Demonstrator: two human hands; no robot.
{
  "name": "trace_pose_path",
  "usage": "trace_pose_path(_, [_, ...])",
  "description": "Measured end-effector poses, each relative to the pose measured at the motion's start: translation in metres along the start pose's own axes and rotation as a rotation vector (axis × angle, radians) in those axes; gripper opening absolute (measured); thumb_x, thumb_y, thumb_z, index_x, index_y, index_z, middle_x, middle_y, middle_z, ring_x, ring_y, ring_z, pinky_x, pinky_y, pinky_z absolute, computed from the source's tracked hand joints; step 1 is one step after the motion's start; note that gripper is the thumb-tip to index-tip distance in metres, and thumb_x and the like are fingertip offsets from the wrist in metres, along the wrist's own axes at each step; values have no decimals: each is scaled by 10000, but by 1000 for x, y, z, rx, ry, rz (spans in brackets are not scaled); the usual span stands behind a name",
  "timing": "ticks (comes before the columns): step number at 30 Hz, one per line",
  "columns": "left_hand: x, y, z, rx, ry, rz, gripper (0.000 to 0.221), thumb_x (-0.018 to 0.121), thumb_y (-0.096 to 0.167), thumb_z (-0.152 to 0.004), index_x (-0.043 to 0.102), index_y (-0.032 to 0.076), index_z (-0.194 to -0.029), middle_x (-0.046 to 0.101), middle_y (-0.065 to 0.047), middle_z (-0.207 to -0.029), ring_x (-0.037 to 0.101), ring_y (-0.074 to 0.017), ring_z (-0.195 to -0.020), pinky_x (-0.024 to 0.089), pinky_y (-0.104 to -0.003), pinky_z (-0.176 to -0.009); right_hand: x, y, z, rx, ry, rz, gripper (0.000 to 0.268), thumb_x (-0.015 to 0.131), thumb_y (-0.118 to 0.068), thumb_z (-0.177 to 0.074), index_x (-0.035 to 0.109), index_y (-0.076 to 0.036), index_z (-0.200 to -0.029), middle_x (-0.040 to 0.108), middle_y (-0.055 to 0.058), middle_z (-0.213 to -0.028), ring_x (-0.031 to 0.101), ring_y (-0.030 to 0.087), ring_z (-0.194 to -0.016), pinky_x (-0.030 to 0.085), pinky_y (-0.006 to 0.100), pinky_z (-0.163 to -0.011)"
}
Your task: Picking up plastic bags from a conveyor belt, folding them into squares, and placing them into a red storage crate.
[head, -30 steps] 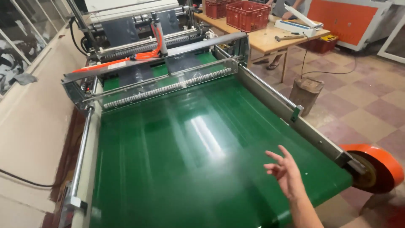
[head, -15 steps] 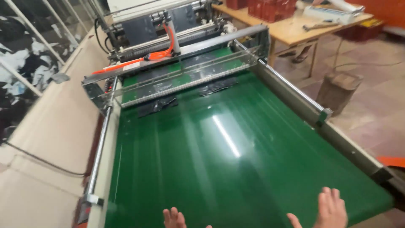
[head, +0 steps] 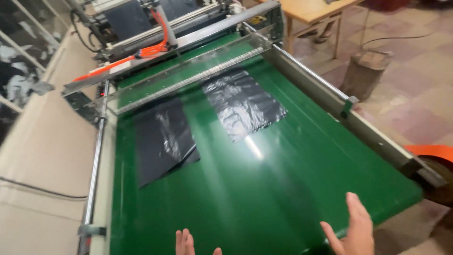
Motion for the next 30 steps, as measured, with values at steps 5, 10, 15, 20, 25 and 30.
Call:
trace_pose_path(5, [39, 41, -38, -55, -170, 201, 558, 622, 371, -870, 527, 41, -1309, 589, -143, -1370, 526, -364, -1352, 431, -462, -1112, 9, 12, -4, 150, -139, 16, 917, 736, -363, -746, 379, 43, -1487, 479, 220, -1483, 463, 351, -1366, 356, 442, -1153])
trace_pose_path(10, [129, 63, -59, -28, -560, 365, 403, 599, 315, -945, 603, 21, -1220, 607, -142, -1313, 512, -343, -1294, 427, -485, -1064, 42, 66, -12, 223, -265, 118, 833, 698, -425, -815, 423, 47, -1445, 507, 215, -1447, 475, 358, -1338, 368, 450, -1137])
trace_pose_path(15, [249, 98, -36, 167, -714, 113, 558, 598, 521, -911, 605, 80, -1253, 584, -124, -1328, 522, -359, -1270, 456, -626, -964, 54, 106, -21, 343, -288, 266, 751, 772, -396, -812, 517, 15, -1387, 569, 226, -1339, 569, 386, -1246, 454, 505, -1055])
trace_pose_path(20, [276, 140, -44, 164, -978, 152, 737, 531, 586, -919, 482, 47, -1420, 424, -190, -1520, 299, -440, -1452, 284, -778, -1041, 45, 158, 3, 609, -486, 577, 884, 774, -594, -722, 518, -115, -1420, 545, 119, -1381, 552, 379, -1249, 518, 572, -934])
trace_pose_path(25, [285, 166, -2, 306, -1149, 158, 863, 500, 712, -859, 419, 115, -1478, 319, -156, -1596, 167, -413, -1511, 202, -783, -1088, 16, 171, 16, 758, -527, 639, 956, 843, -636, -593, 541, -108, -1331, 541, 110, -1277, 580, 396, -1168, 562, 564, -878])
trace_pose_path(30, [276, 180, 9, 428, -1116, 241, 856, 526, 690, -844, 415, 126, -1479, 314, -164, -1595, 151, -422, -1513, 176, -778, -1100, -2, 163, 17, 1058, -409, 293, 1155, 901, -678, -509, 415, -69, -1361, 432, 190, -1342, 616, 471, -1131, 519, 631, -906])
Point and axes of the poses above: each hand's wrist, its own z-axis away from the middle knuckle, its own x-axis out of the palm, y = z × x, the point moved 1 cm from there along -z, towards the middle knuckle
